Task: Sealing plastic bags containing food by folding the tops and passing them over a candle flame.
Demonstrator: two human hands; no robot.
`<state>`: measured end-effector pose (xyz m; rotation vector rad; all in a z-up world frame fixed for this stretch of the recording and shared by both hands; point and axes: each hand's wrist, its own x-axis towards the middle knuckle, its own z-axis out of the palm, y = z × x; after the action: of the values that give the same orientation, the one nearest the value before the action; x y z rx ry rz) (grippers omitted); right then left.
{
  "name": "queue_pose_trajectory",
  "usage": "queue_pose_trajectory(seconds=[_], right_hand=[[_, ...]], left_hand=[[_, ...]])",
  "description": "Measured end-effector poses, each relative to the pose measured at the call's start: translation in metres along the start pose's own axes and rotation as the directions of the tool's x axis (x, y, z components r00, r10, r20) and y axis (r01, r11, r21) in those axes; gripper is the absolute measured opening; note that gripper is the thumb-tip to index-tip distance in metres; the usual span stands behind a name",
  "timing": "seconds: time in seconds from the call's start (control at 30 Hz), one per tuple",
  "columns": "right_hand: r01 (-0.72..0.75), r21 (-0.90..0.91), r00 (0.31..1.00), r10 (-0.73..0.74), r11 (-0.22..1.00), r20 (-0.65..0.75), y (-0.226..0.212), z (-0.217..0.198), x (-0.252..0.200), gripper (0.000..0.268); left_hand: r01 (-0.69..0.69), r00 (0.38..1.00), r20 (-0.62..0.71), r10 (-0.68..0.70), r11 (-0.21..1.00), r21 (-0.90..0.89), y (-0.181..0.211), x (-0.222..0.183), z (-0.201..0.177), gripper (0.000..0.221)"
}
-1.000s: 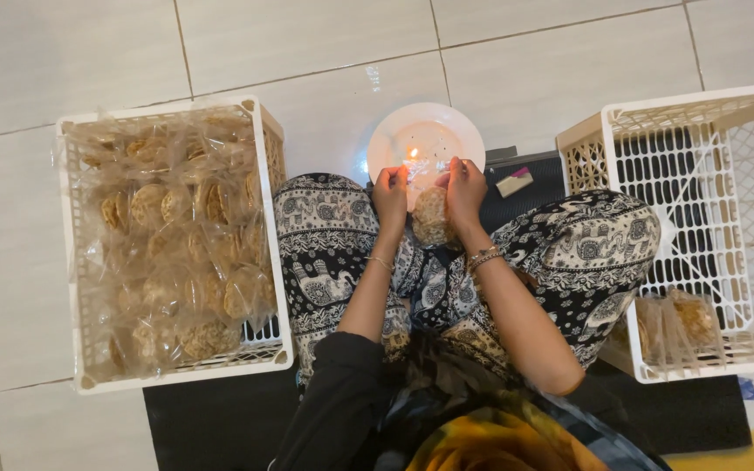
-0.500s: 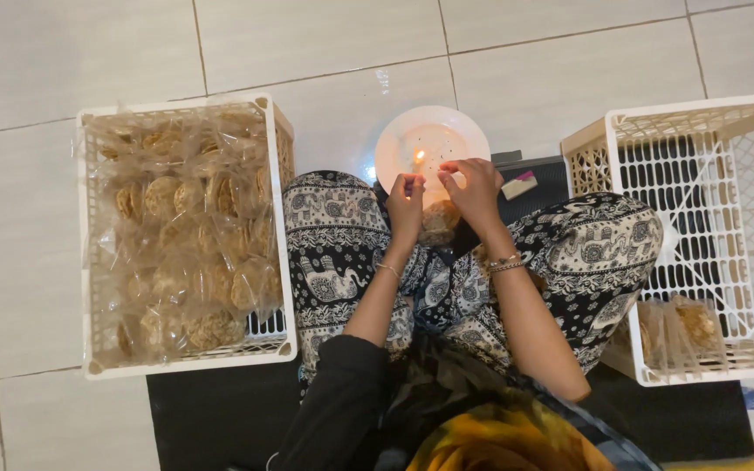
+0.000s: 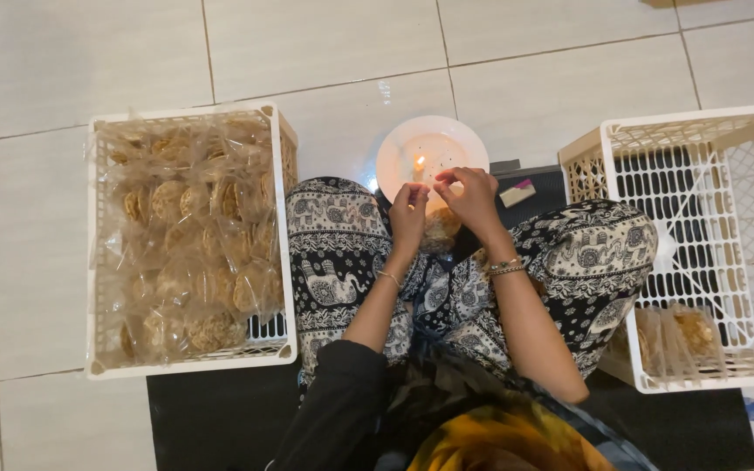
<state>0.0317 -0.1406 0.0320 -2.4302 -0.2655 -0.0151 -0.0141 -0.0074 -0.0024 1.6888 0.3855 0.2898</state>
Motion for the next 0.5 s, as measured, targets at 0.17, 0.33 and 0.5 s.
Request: queue_pose_trajectory(seconds=[0.17,0.33,0.5], right_hand=[[0.065,-0.019,0.998,-0.065,0.998,-0.013,-0.004,0.005,0.002,0.008],[0.064,0.005,0.998,-0.064,0.998,0.003,0.000,0.009,0.003,0.007],[0.084,0.037,0.996,-0.084,0.996,0.011,0.002,0.012,0.007,0.005]], left_hand=[[-0.024,1.000,0.015,0.023,0.998,0.050,-0.003,-0.001,0.000,0.015],[0.036,0.999,0.031,-0.037,0.999,0.031,-0.013,0.003,0.005,0.020],[0.112,0.994,0.025,-0.110,0.992,-0.053,-0.009,0.005,0.004,0.016]])
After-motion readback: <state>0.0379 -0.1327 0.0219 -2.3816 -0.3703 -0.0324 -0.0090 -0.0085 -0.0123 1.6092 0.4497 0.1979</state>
